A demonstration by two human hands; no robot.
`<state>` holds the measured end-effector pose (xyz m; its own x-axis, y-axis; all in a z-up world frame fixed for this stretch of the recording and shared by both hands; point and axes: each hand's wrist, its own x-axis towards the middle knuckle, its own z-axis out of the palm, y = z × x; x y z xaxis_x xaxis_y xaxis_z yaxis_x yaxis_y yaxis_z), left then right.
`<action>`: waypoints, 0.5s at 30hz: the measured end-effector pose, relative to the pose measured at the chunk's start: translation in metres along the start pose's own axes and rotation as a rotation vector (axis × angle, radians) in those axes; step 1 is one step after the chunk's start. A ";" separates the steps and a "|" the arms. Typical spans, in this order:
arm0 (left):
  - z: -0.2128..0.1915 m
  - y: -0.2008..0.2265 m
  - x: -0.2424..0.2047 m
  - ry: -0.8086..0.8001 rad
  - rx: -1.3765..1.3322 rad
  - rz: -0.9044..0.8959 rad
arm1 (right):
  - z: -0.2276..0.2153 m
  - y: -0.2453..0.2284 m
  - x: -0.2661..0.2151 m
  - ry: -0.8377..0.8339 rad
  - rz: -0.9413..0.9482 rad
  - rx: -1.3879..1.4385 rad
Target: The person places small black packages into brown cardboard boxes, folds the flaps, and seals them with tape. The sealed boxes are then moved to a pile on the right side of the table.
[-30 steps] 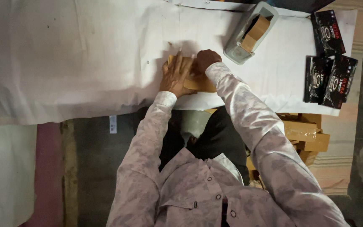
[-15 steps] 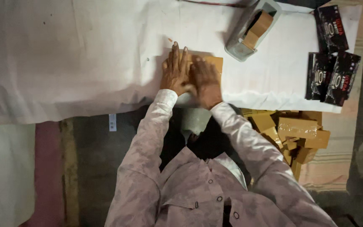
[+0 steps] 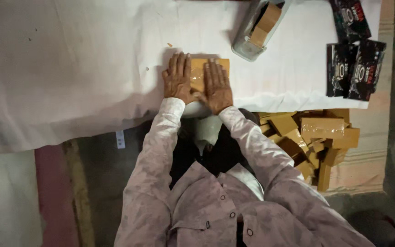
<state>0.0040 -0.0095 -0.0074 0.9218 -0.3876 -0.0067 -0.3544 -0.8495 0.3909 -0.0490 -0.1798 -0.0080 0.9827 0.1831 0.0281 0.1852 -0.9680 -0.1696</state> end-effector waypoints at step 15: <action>0.031 -0.014 -0.007 0.174 0.171 0.063 | -0.006 -0.032 -0.014 -0.052 -0.235 0.120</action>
<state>-0.0025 -0.0060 -0.0413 0.9050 -0.3869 0.1768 -0.4198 -0.8796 0.2238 -0.0686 -0.1529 0.0033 0.9105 0.4123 0.0309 0.4039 -0.8709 -0.2799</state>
